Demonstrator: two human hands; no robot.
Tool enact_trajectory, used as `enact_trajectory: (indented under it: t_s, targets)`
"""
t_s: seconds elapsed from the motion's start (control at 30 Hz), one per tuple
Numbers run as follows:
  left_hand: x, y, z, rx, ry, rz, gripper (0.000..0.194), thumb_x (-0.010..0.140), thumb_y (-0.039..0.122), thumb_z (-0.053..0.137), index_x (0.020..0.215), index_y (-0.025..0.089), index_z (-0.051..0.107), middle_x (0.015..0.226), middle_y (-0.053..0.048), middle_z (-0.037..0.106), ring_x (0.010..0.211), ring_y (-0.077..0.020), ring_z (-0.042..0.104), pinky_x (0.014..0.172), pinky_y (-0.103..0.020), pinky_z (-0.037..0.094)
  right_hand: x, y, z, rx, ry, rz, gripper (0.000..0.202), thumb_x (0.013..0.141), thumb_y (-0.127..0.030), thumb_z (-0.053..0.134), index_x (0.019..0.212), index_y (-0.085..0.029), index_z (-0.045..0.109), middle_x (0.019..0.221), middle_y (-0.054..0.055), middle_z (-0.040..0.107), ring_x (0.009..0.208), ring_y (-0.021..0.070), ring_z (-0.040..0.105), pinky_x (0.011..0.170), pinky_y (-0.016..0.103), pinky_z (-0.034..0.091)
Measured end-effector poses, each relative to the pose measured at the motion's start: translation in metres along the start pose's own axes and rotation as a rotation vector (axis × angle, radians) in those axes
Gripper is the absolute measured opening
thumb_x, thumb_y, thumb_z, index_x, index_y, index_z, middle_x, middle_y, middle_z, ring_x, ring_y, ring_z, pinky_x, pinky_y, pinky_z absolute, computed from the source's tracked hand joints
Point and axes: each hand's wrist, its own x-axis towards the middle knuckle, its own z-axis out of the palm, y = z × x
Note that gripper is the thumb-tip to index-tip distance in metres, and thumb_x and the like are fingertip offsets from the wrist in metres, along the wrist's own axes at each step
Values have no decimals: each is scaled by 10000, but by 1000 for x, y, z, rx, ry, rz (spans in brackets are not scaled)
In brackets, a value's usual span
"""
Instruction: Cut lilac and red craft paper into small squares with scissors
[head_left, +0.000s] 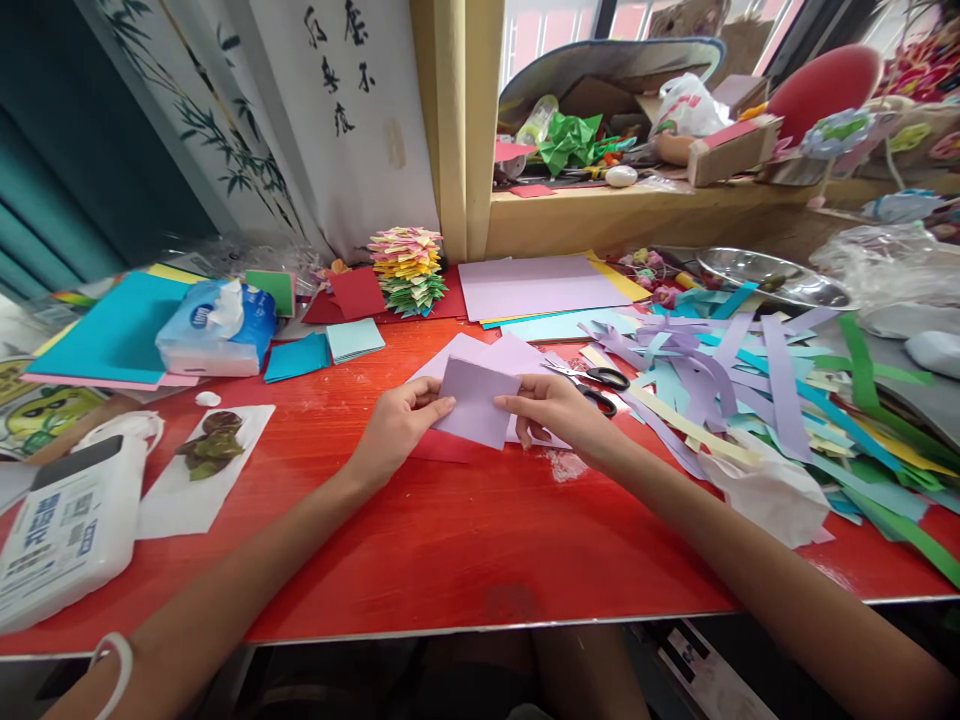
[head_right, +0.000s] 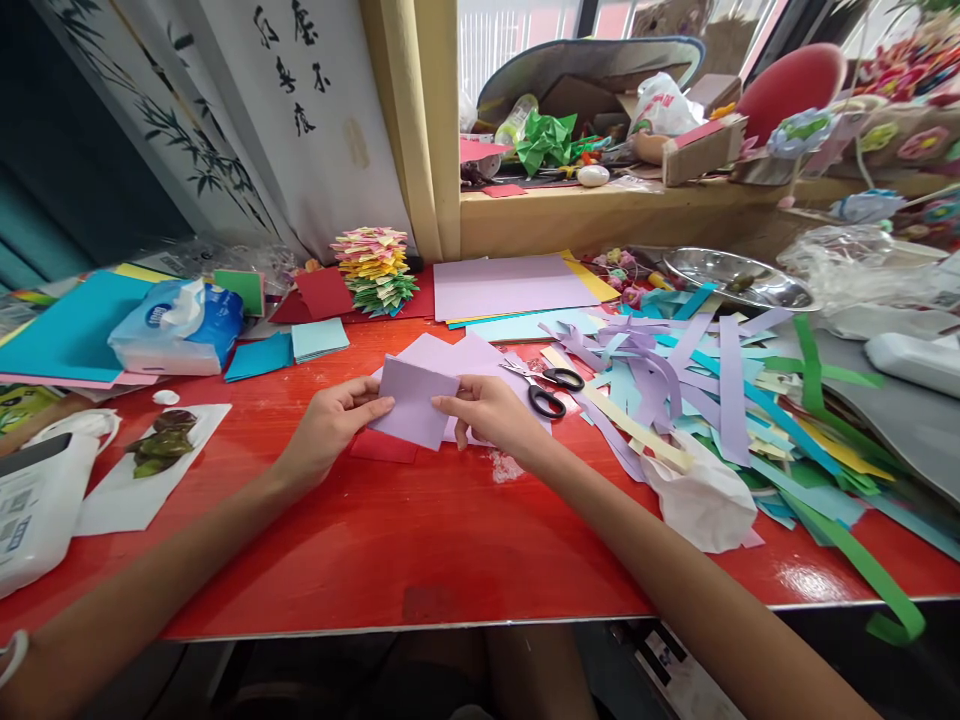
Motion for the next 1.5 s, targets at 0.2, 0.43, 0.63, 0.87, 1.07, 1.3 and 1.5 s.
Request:
enact_trajectory:
  t_s: [0.2, 0.43, 0.63, 0.87, 1.07, 1.3, 1.5]
  targets:
    - [-1, 4, -1, -47, 32, -32, 238, 693, 346, 639, 838, 157, 624, 802, -21, 630, 709, -140, 559, 668, -254, 430, -2, -3, -4, -62, -56, 50, 188, 781, -340, 554, 723, -165, 592, 358, -73, 445, 311, 54, 390, 406, 223, 255]
    - [-1, 7, -1, -120, 174, -2, 280, 678, 355, 645, 883, 169, 612, 784, -12, 615, 632, -120, 541, 546, -222, 410, -5, -3, 4, 51, -224, 79, 178, 766, -294, 571, 650, -158, 573, 689, 15, 667, 337, 31, 404, 393, 225, 231]
    - [-3, 4, 6, -242, 12, -76, 346, 698, 322, 642, 982, 131, 586, 844, -66, 624, 688, -158, 578, 516, -244, 470, -6, 3, 16, 235, -23, 30, 202, 775, -322, 573, 649, -169, 536, 429, -40, 552, 322, 44, 367, 398, 229, 192]
    - [-11, 0, 17, -320, -65, 38, 277, 734, 355, 609, 941, 172, 613, 886, -65, 623, 775, -175, 574, 592, -275, 500, -15, 1, 33, 462, 122, -43, 234, 790, -361, 558, 671, -167, 506, 559, -29, 584, 394, 47, 457, 409, 214, 239]
    - [-19, -2, 26, -172, 123, 10, 194, 713, 339, 636, 810, 171, 619, 745, -15, 608, 640, -130, 550, 565, -243, 457, -21, 4, 53, 297, -48, -25, 217, 824, -364, 508, 742, -163, 524, 576, -17, 591, 422, 90, 555, 439, 211, 372]
    - [-11, 1, 19, -195, 273, 14, 222, 658, 306, 686, 825, 168, 637, 799, -7, 634, 750, -158, 571, 638, -258, 453, -17, -17, -10, -920, 64, 32, 162, 814, -198, 471, 887, -171, 613, 804, 65, 650, 750, 198, 607, 641, 293, 425]
    - [-9, 5, 12, -166, 260, 23, 208, 660, 308, 683, 813, 174, 641, 784, -13, 626, 732, -154, 564, 552, -230, 428, -17, 5, -82, -1450, 184, 271, 255, 804, -207, 457, 1021, -102, 542, 1023, 179, 557, 961, 303, 516, 668, 327, 396]
